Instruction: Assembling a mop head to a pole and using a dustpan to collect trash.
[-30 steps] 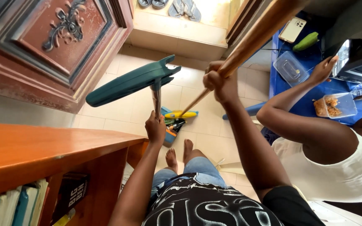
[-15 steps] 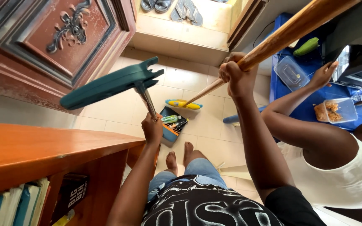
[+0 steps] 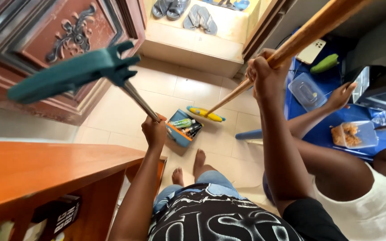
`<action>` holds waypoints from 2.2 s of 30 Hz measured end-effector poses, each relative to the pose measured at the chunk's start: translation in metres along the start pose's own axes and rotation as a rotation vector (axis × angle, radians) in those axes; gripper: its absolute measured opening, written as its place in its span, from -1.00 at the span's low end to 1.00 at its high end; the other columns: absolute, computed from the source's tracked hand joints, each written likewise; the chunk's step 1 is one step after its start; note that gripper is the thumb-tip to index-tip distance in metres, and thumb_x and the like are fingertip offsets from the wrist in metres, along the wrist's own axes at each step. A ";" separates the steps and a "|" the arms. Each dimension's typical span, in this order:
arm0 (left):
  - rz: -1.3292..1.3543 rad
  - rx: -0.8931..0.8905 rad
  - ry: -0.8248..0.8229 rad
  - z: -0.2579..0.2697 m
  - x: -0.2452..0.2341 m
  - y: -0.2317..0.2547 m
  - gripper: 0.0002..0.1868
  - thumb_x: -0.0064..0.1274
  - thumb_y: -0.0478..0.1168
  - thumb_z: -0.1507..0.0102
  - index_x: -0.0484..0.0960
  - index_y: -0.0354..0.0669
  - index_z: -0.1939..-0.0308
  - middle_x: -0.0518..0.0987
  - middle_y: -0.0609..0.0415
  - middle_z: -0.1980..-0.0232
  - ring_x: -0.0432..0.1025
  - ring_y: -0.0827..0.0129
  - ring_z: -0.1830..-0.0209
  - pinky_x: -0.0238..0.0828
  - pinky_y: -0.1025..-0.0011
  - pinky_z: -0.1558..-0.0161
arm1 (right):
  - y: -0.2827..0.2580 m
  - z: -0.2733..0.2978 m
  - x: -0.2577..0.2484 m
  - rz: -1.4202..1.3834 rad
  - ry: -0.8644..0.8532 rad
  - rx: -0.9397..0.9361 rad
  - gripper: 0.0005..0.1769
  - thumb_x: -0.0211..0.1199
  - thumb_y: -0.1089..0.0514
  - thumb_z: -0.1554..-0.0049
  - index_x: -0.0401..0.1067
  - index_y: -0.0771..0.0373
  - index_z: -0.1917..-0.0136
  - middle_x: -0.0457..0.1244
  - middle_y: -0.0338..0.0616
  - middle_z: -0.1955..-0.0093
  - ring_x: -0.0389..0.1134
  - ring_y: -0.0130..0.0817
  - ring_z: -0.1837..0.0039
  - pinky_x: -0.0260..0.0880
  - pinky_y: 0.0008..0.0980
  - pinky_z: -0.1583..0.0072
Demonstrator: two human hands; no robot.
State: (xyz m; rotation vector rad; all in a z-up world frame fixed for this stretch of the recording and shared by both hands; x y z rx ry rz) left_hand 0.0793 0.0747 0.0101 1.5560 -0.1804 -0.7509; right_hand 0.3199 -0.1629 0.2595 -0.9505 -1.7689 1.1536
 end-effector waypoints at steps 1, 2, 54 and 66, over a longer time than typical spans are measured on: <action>-0.012 -0.001 0.007 -0.003 0.005 0.008 -0.82 -0.08 -0.50 -0.07 0.60 -0.22 0.44 0.58 0.01 0.55 0.49 0.29 0.56 0.40 0.33 0.39 | 0.002 -0.006 -0.004 0.033 0.010 -0.009 -0.66 0.05 0.46 -0.08 0.13 0.21 0.45 0.06 -0.24 0.53 0.04 -0.50 0.51 0.02 -0.46 0.40; -0.023 -0.001 0.014 -0.006 0.010 0.016 -0.82 -0.08 -0.51 -0.07 0.60 -0.20 0.44 0.58 0.02 0.55 0.49 0.30 0.57 0.39 0.32 0.39 | 0.003 -0.011 -0.008 0.067 0.019 -0.019 -0.66 0.07 0.46 -0.08 0.15 0.23 0.47 0.06 -0.24 0.54 0.06 -0.50 0.53 0.02 -0.46 0.42; 0.018 0.315 -0.537 -0.418 0.189 0.261 -0.84 0.02 -0.46 -0.06 0.61 -0.18 0.34 0.72 0.11 0.36 0.62 0.41 0.34 0.49 0.40 0.27 | 0.104 -0.280 -0.078 0.345 0.618 -0.168 -0.75 -0.08 0.49 0.03 0.24 0.31 0.09 0.23 -0.11 0.27 0.22 -0.41 0.24 0.27 -0.51 0.11; 0.038 0.502 -0.777 -0.461 0.188 0.316 -0.81 0.00 -0.48 -0.07 0.65 -0.21 0.31 0.68 0.09 0.38 0.54 0.44 0.43 0.40 0.43 0.36 | 0.143 -0.302 -0.084 0.527 0.729 -0.240 -0.64 0.03 0.53 -0.08 0.17 0.28 -0.11 0.17 -0.20 0.07 0.27 -0.42 0.05 0.39 -0.47 -0.06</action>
Point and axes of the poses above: each hand's wrist, its own z-axis away from the middle knuckle, its own x-axis out of the palm, y = z × x, the point moved 8 cm from there along -z, towards the middle knuckle
